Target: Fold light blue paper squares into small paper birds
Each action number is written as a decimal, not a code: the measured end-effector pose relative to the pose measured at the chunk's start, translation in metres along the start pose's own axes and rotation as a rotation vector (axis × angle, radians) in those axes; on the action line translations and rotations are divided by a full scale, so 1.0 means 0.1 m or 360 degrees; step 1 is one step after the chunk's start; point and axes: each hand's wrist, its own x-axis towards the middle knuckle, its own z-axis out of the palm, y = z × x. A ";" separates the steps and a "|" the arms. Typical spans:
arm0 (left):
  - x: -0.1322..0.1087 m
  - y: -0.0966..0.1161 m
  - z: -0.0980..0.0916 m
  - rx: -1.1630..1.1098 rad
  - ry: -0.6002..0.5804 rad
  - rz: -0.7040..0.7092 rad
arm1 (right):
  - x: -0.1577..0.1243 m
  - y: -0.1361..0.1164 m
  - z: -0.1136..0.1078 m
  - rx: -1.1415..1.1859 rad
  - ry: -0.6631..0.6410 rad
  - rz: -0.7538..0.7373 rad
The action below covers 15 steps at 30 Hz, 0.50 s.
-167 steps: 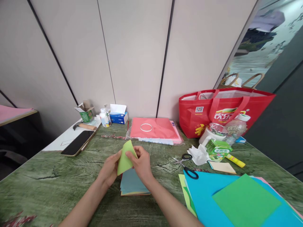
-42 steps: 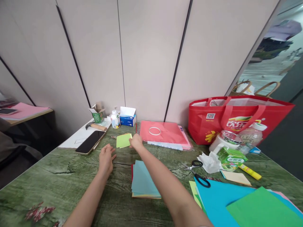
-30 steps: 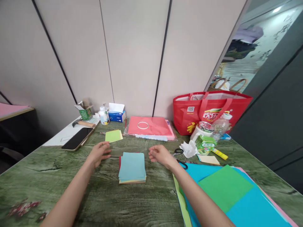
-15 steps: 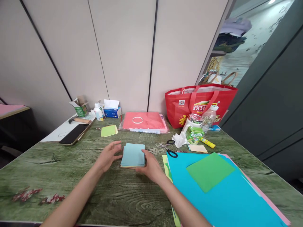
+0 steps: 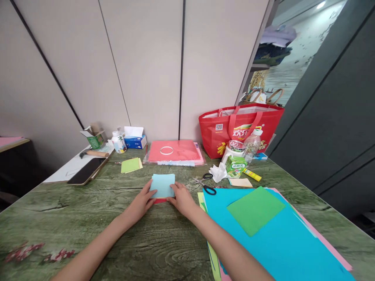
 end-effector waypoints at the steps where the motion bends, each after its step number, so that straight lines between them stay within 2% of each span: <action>1: 0.00 -0.04 0.01 0.0106 -0.0024 0.0034 | 0.00 0.01 0.01 -0.0006 0.0009 -0.0008; 6: -0.04 -0.12 0.03 0.0183 -0.0010 0.0091 | -0.05 0.09 0.02 0.0016 0.0043 -0.0093; 15: -0.06 -0.15 -0.01 0.0222 0.0167 0.0202 | -0.08 0.12 0.01 -0.0006 0.0138 -0.0214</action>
